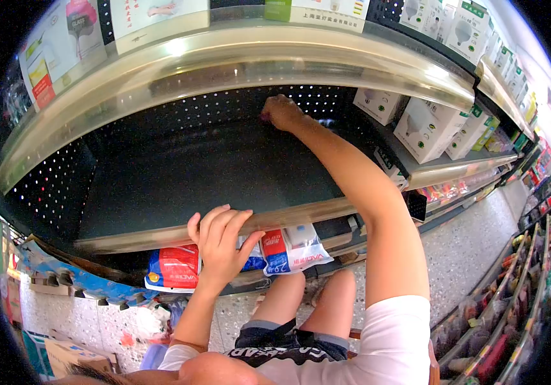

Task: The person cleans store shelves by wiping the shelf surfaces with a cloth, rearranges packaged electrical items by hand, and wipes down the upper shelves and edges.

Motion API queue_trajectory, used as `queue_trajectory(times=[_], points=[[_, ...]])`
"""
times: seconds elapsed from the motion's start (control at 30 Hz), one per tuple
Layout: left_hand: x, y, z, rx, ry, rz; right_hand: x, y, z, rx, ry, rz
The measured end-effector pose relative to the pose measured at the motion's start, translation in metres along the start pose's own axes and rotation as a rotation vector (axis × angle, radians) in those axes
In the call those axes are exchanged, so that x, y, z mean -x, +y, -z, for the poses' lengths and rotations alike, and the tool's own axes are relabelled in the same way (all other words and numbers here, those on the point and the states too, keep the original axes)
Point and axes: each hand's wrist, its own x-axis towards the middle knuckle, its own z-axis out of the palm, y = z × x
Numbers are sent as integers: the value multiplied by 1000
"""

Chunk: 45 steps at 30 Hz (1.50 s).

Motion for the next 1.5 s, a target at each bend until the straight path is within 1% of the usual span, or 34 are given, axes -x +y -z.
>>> queue_trajectory(times=[0.03, 0.13, 0.3, 0.47, 0.63, 0.73, 1.03, 1.13, 1.33, 1.5], points=[[0, 0, 0, 0, 10, -3, -1, -3, 1, -3, 0, -12], [0, -1, 1, 4, 15, -17, -1, -11, -1, 29, 28, 62], [0, -1, 2, 1, 3, -15, -5, -11, -4, -22, 40, 102], [-1, -1, 3, 3, 6, -11, 9, -20, 11, -101, 6, 148], [-3, 1, 3, -6, -3, 1, 40, -36, 30, -150, -10, 220], [-3, 2, 4, -2, -15, 8, 58, -47, 40, -300, -66, 227], [-4, 4, 4, -15, -7, 3, 121, -83, 72, -303, -104, 274], [-3, 3, 5, -23, -20, 10, 136, -90, 81, -330, -143, 334], [-3, 3, 5, -34, -22, -1, 156, -100, 100, -468, -287, 426], [-3, 5, 6, -33, -23, -4, 162, -104, 113, -508, -413, 401]])
